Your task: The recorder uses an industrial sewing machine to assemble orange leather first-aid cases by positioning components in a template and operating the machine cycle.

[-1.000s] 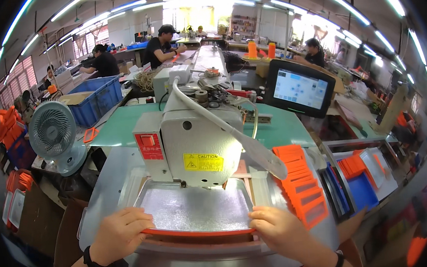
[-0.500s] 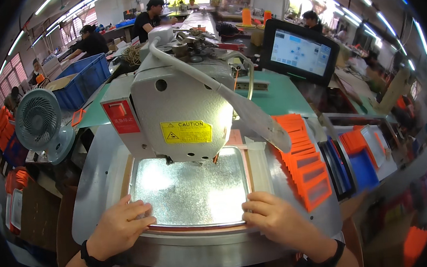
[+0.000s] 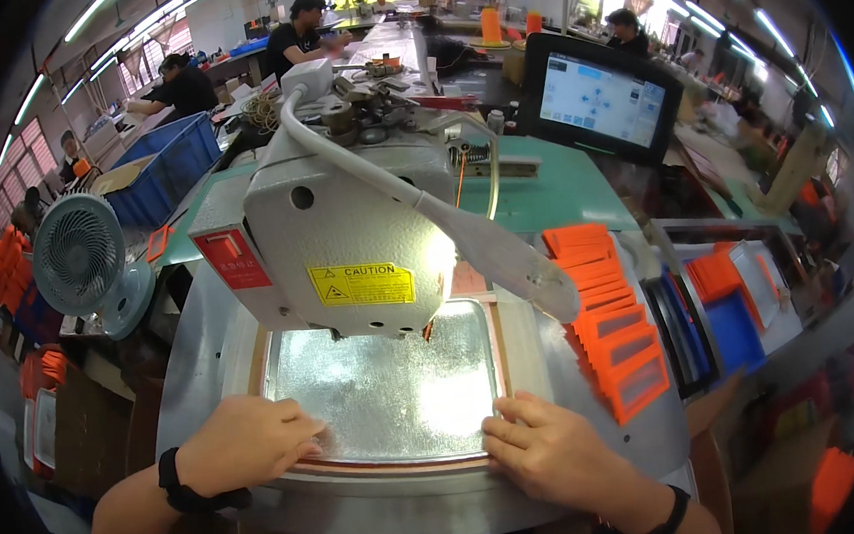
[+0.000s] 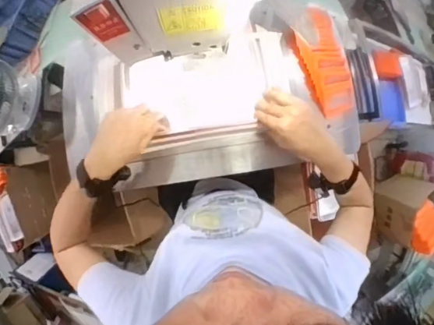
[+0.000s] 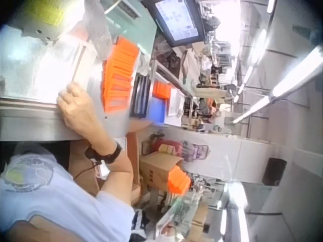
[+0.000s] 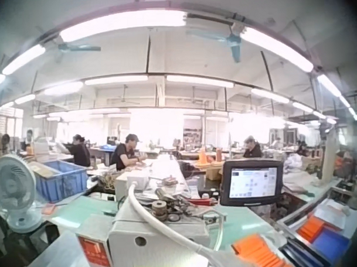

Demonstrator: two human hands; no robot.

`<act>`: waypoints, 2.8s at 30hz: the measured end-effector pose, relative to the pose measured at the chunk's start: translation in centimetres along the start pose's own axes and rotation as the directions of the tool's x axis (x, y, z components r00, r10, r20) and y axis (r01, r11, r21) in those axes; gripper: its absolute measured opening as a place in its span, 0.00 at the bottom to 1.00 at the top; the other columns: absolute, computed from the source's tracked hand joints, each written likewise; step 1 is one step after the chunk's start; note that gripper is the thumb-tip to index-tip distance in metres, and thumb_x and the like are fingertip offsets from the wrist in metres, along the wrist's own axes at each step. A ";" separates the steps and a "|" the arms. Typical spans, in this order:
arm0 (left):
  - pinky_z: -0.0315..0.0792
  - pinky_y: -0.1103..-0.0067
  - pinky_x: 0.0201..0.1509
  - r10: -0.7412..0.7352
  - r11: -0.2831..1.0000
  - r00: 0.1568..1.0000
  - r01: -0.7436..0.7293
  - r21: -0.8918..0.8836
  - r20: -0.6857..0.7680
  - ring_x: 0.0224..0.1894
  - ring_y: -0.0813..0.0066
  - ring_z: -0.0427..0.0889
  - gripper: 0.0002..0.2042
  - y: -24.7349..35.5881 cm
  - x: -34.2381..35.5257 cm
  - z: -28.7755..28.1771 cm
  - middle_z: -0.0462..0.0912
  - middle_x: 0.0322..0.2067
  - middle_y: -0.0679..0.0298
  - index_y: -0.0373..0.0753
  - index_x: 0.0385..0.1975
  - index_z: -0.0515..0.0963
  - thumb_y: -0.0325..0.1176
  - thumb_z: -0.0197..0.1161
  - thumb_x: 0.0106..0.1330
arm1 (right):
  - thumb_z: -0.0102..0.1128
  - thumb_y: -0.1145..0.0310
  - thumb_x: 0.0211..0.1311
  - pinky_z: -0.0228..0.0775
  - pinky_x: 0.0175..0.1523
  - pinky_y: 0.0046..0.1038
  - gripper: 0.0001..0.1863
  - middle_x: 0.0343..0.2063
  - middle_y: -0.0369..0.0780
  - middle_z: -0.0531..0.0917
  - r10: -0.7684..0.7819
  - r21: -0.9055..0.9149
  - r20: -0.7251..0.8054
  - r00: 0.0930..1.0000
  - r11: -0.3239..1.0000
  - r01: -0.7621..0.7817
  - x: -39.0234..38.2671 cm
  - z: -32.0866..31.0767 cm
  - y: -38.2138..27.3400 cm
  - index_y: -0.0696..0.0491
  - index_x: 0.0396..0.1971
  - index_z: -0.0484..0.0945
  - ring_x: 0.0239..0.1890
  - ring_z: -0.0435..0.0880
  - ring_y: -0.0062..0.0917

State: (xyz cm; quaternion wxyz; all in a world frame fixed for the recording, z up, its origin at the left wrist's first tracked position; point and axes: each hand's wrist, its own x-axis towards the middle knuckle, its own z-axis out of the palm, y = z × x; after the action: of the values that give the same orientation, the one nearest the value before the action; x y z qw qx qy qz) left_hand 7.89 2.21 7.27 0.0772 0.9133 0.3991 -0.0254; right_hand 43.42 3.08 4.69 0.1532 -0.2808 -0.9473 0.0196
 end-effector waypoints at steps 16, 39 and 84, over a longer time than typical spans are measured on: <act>0.74 0.69 0.46 0.203 0.962 0.955 -0.153 -0.225 0.217 0.41 0.57 0.82 0.45 -5.2 11.7 0.8 0.80 0.40 0.59 0.38 0.49 0.69 0.62 0.80 0.35 | 0.67 0.69 0.48 0.76 0.56 0.30 0.17 0.44 0.39 0.83 0.057 0.015 -0.065 0.996 0.998 -0.056 -0.9 1.1 -0.5 0.59 0.39 0.81 0.53 0.80 0.34; 0.47 0.54 0.76 0.034 0.968 0.959 0.038 -0.247 0.281 0.74 0.24 0.39 0.46 0.3 6.5 0.4 0.40 0.72 0.27 0.44 0.71 0.63 0.62 0.71 0.55 | 0.59 0.81 0.50 0.73 0.58 0.34 0.13 0.45 0.46 0.82 0.055 0.243 -0.170 0.984 0.970 -0.012 -0.1 2.4 6.8 0.61 0.39 0.79 0.53 0.80 0.38; 0.54 0.42 0.70 0.001 0.982 0.924 0.071 -0.174 0.382 0.71 0.15 0.40 0.39 0.9 7.0 -0.2 0.41 0.69 0.21 0.61 0.74 0.57 0.56 0.64 0.63 | 0.72 0.46 0.42 0.62 0.66 0.49 0.38 0.58 0.43 0.80 0.109 -0.162 0.161 0.981 0.983 -0.083 2.3 -0.5 3.4 0.61 0.48 0.81 0.36 0.85 0.27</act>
State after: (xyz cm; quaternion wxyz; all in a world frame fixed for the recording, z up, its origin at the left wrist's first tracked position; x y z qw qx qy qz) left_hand 13.33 6.75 6.84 0.2368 0.8726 0.3937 -0.1661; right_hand 43.58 7.15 5.41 0.0491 -0.3347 -0.9408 -0.0225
